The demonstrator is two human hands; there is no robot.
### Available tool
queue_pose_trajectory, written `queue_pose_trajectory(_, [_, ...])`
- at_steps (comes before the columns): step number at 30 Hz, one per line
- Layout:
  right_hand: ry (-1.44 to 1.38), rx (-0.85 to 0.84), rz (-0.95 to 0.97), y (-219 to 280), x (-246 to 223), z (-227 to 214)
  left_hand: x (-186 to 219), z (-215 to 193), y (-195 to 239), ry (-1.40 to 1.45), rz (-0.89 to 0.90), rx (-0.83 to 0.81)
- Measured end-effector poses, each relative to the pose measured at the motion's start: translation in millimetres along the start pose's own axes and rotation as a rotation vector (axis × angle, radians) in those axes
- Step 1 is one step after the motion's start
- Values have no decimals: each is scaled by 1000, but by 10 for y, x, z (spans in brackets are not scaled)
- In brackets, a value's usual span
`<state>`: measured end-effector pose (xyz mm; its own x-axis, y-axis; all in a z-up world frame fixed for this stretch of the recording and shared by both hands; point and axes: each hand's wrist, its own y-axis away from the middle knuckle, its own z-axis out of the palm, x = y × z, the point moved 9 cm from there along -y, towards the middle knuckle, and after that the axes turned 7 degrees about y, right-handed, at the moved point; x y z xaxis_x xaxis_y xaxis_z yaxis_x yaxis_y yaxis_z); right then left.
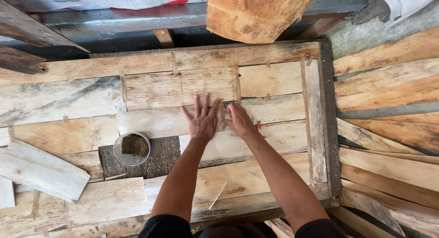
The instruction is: The person picks up thin wooden strips, dips their ends into a small bowl of paste, and presses them onto a large board, aligning them with strips already laid down. They also use red-handled pliers to pull small nails out of the board and strips and reposition strips by hand.
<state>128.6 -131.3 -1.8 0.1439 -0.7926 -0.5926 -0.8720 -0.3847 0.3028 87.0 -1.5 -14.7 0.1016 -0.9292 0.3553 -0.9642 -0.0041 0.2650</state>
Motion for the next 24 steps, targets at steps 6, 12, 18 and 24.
queue_pose_trajectory(6, [173,-82,-221,52,-139,5,23,-58,28,-30,-32,-75])
queue_pose_trajectory(12, [16,-143,16,-184,138,35,-12,-10,-9,-74,-37,-36])
queue_pose_trajectory(18, [216,-250,274,-394,322,214,-14,-9,-12,-60,-40,-56])
queue_pose_trajectory(24, [157,-247,304,-469,239,28,-26,-15,-15,-60,-28,-5])
